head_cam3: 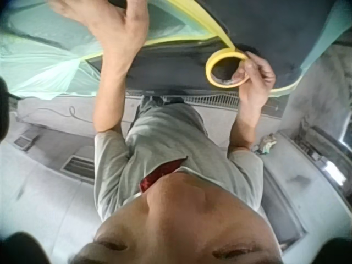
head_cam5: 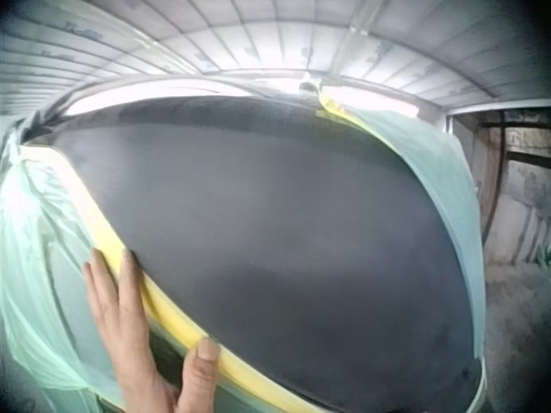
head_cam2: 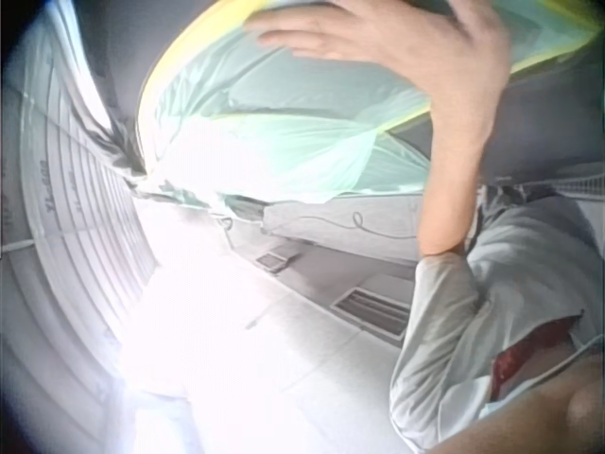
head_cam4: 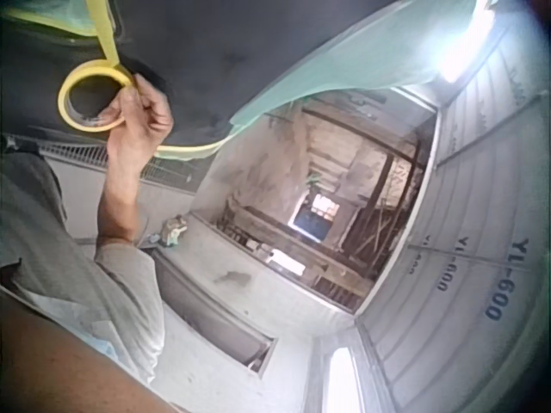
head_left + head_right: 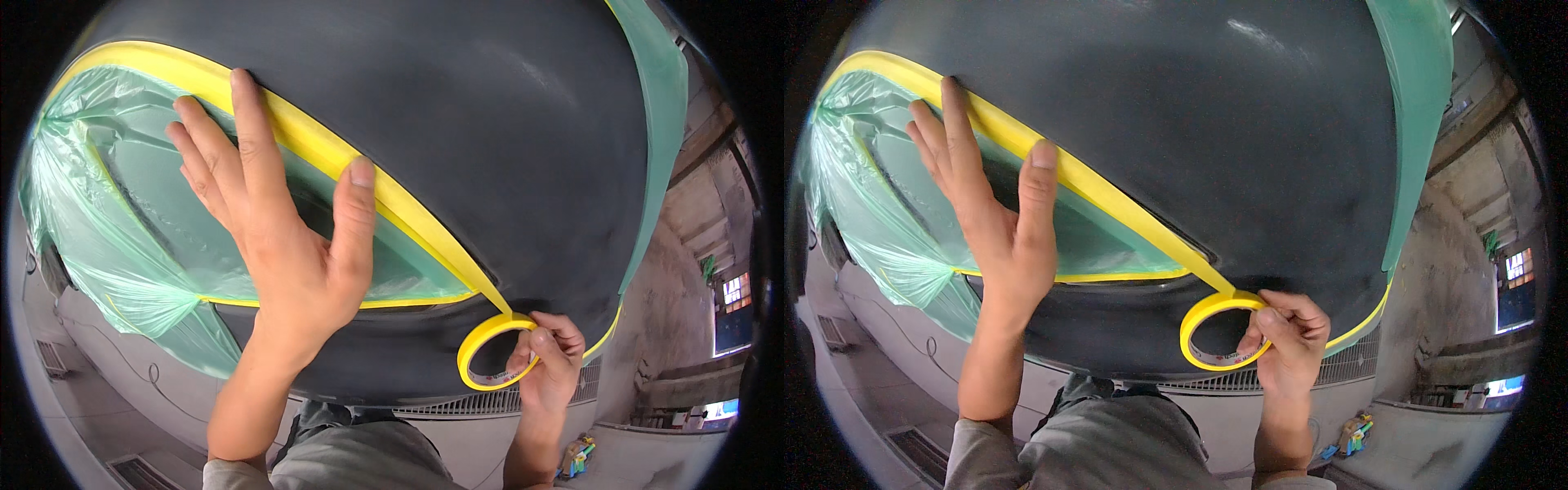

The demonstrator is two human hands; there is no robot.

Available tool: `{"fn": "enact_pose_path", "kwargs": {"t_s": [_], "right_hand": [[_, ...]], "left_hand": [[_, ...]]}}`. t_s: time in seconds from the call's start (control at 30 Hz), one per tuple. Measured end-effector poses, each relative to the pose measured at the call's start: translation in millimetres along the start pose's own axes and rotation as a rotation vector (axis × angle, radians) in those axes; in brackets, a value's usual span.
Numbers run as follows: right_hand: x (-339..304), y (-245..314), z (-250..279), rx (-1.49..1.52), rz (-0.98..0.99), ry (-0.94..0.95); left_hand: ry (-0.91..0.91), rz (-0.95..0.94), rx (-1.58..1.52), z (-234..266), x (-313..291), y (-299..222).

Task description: The person applies yellow masking tape along the edges of a green plastic sheet covering a car hood. They smooth the tape and plastic to secure the mask, then retrieve a spray bottle and apply a liquid to the taped area.

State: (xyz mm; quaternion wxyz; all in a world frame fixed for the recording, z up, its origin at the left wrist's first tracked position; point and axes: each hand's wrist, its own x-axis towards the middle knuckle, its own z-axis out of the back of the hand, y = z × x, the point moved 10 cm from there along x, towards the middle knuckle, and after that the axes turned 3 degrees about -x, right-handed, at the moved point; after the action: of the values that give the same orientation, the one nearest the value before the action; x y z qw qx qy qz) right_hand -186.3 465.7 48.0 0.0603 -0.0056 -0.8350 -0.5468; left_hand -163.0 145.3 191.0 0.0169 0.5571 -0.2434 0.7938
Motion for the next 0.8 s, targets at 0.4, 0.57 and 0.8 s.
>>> {"fn": "enact_pose_path", "kwargs": {"t_s": [0.4, 0.57, 0.8], "right_hand": [[2.3, -7.7, -1.3, -0.129, 0.057, -0.03], [4.0, -8.2, -2.1, -0.119, 0.069, -0.038], [4.6, -7.3, -5.1, -0.122, 0.076, -0.053]], "left_hand": [[-0.049, -0.037, 0.013, -2.6, -3.0, 0.5], [-0.051, -0.047, 0.041, -3.4, -6.5, -1.4], [-0.035, -0.043, 0.047, -5.0, -10.5, -4.2]]}}
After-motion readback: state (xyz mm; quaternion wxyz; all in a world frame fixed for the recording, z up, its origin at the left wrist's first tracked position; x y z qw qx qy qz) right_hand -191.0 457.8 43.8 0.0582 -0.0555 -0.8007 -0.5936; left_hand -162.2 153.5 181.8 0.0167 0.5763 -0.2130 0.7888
